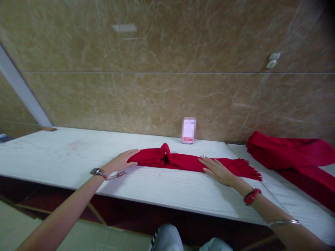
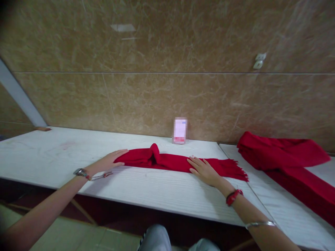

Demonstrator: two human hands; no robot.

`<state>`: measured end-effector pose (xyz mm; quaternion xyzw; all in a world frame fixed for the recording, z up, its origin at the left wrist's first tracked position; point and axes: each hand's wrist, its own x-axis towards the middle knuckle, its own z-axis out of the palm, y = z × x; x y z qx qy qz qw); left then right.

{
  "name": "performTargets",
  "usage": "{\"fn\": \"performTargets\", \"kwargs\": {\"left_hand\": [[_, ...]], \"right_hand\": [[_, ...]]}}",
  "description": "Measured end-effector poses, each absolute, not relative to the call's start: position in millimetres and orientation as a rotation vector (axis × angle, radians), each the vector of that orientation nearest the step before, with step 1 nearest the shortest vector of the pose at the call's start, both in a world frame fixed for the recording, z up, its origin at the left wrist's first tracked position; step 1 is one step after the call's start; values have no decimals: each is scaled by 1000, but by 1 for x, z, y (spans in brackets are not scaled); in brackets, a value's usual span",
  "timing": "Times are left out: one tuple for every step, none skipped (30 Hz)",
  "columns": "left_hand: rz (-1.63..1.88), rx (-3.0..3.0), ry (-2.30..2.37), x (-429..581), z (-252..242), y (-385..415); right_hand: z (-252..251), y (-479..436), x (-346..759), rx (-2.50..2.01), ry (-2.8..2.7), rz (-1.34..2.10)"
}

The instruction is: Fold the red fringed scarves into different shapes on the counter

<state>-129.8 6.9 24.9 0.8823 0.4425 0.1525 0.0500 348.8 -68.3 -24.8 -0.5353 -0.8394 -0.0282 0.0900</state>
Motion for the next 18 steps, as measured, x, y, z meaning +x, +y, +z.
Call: {"fn": "performTargets", "kwargs": {"left_hand": [[546, 2609, 1376, -135, 22, 7], [624, 2512, 1404, -140, 19, 7], [685, 2403, 1417, -143, 17, 8], [730, 2293, 1413, -144, 14, 8], [762, 2191, 1398, -144, 12, 9], [792, 2101, 1378, -142, 10, 9], [828, 2025, 1361, -139, 9, 9], [867, 1962, 1344, -135, 9, 8], [910, 1906, 1324, -131, 10, 7], [950, 1852, 1295, -127, 11, 6], [991, 1800, 1263, -124, 12, 4], [1030, 1752, 1236, -121, 14, 2], [1063, 1711, 1215, -119, 16, 1], [1079, 1679, 1195, -118, 18, -1], [1076, 1660, 1177, -118, 20, -3], [1055, 1651, 1157, -119, 21, -4], [1028, 1647, 1133, -120, 23, -6], [1003, 1644, 1109, -121, 24, -7]], "right_hand": [[-25, -70, 351, -1592, -2500, -63], [-24, -71, 353, -1596, -2503, -42], [-24, -72, 353, -1608, -2504, -21], [-22, -71, 351, -1628, -2499, -4], [-20, -69, 348, -1647, -2490, 2], [-17, -67, 342, -1655, -2481, -6], [-13, -65, 334, -1643, -2479, -22], [-9, -63, 325, -1608, -2488, -42], [-5, -61, 314, -1555, -2509, -56], [-1, -59, 303, -1492, -2539, -57], [2, -57, 292, -1431, -2574, -39], [4, -56, 283, -1379, -2609, -6], [5, -55, 275, -1337, -2639, 28], [4, -53, 269, -1302, -2660, 55], [3, -52, 266, -1278, -2673, 72], [0, -51, 264, -1264, -2676, 77], [-2, -50, 264, -1261, -2673, 75], [-5, -49, 264, -1265, -2665, 68]]}}
